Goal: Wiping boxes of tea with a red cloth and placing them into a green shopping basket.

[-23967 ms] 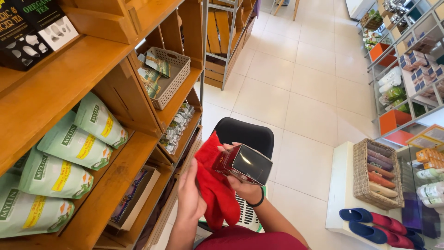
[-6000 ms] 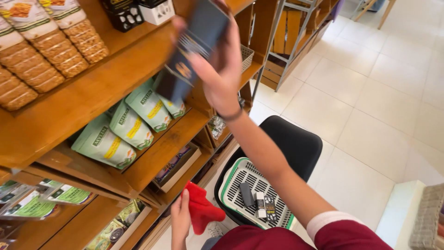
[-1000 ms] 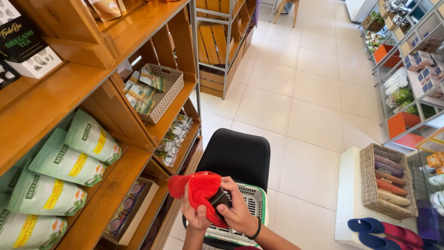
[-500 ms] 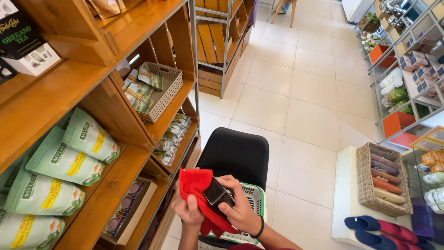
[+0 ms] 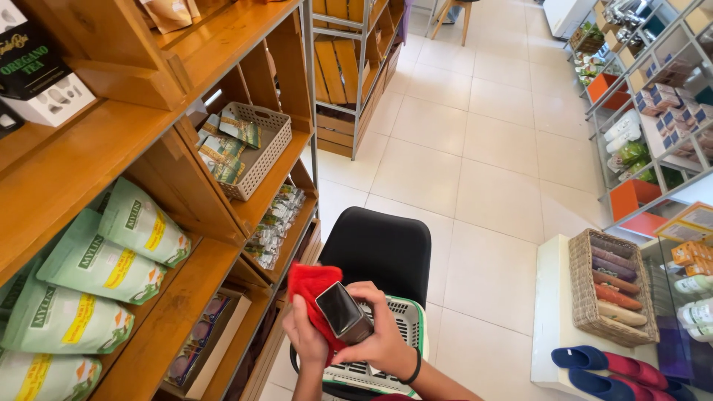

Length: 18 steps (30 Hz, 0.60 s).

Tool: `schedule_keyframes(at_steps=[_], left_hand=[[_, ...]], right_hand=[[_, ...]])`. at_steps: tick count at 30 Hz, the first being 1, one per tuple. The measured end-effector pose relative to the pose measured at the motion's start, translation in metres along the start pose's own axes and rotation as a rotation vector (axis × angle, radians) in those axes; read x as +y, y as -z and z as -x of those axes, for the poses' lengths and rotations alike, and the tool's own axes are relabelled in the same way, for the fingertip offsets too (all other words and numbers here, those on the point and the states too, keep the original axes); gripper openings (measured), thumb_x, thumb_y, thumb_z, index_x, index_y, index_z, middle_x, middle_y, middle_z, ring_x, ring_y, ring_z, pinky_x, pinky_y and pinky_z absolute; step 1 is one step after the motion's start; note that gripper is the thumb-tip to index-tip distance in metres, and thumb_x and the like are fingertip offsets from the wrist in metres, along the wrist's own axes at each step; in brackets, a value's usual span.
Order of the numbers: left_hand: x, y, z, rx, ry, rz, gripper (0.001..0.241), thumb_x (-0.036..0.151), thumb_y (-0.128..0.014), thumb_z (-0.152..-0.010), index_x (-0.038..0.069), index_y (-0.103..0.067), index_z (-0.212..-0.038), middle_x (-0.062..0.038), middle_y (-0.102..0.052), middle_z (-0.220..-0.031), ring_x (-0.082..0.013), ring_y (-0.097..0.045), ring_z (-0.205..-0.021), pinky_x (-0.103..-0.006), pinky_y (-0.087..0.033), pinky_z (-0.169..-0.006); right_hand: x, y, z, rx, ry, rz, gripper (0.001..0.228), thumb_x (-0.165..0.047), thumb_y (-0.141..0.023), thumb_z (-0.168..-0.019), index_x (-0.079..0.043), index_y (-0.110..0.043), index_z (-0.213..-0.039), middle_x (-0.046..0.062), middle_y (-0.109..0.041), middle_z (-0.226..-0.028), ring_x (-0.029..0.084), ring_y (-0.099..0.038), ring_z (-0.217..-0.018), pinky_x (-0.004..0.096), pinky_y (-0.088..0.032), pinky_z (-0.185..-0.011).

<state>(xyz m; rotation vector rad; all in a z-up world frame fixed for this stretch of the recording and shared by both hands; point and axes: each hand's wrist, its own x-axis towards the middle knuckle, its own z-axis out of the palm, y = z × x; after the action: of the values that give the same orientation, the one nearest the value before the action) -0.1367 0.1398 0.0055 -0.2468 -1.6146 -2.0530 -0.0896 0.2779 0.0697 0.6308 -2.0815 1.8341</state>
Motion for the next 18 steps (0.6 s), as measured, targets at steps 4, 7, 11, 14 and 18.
schedule_keyframes(at_steps=[4,7,11,14,18], left_hand=[[-0.028,-0.011,0.021,-0.043,0.556,0.331,0.061,0.041,-0.034,-0.114,-0.009,-0.068,-0.116,-0.019,-0.073,-0.103,-0.0255,-0.07,-0.093,-0.039,-0.057,-0.081],[0.017,-0.021,0.006,-0.067,0.703,0.462,0.06,0.043,-0.032,-0.11,-0.008,-0.061,-0.126,-0.018,-0.071,-0.113,-0.0246,-0.07,-0.102,-0.0383,-0.056,-0.088],[0.039,-0.014,-0.003,-0.13,0.644,0.522,0.062,0.043,-0.029,-0.106,-0.005,-0.056,-0.136,-0.018,-0.068,-0.125,-0.0249,-0.067,-0.112,-0.038,-0.053,-0.097],[0.026,-0.006,0.01,-0.168,0.551,0.463,0.062,0.042,-0.029,-0.107,-0.006,-0.057,-0.135,-0.018,-0.068,-0.126,-0.0254,-0.067,-0.112,-0.038,-0.053,-0.097],[-0.022,0.001,0.043,-0.265,0.446,0.386,0.062,0.04,-0.03,-0.111,-0.009,-0.061,-0.133,-0.019,-0.071,-0.12,-0.0253,-0.068,-0.107,-0.0376,-0.055,-0.093]], right_hand=[[0.012,-0.004,0.001,0.119,0.156,0.092,0.097,-0.037,-0.096,-0.07,-0.008,-0.04,-0.143,0.015,-0.054,-0.136,0.028,-0.057,-0.127,0.041,-0.044,-0.111],[0.021,0.001,0.003,0.19,0.161,0.01,0.089,-0.026,-0.094,-0.076,-0.008,-0.037,-0.142,0.016,-0.051,-0.139,0.028,-0.055,-0.129,0.041,-0.045,-0.112],[0.022,0.01,0.005,0.145,-0.056,-0.117,0.076,-0.019,-0.088,-0.08,-0.006,-0.041,-0.139,0.016,-0.052,-0.136,0.027,-0.057,-0.125,0.039,-0.047,-0.11],[0.028,0.007,0.012,0.139,-0.138,-0.191,0.072,-0.023,-0.086,-0.083,-0.004,-0.043,-0.136,0.017,-0.053,-0.134,0.026,-0.058,-0.122,0.038,-0.049,-0.108],[0.027,0.007,0.014,0.207,-0.076,-0.148,0.076,-0.033,-0.085,-0.083,-0.003,-0.041,-0.137,0.016,-0.054,-0.134,0.025,-0.06,-0.123,0.037,-0.049,-0.107]])
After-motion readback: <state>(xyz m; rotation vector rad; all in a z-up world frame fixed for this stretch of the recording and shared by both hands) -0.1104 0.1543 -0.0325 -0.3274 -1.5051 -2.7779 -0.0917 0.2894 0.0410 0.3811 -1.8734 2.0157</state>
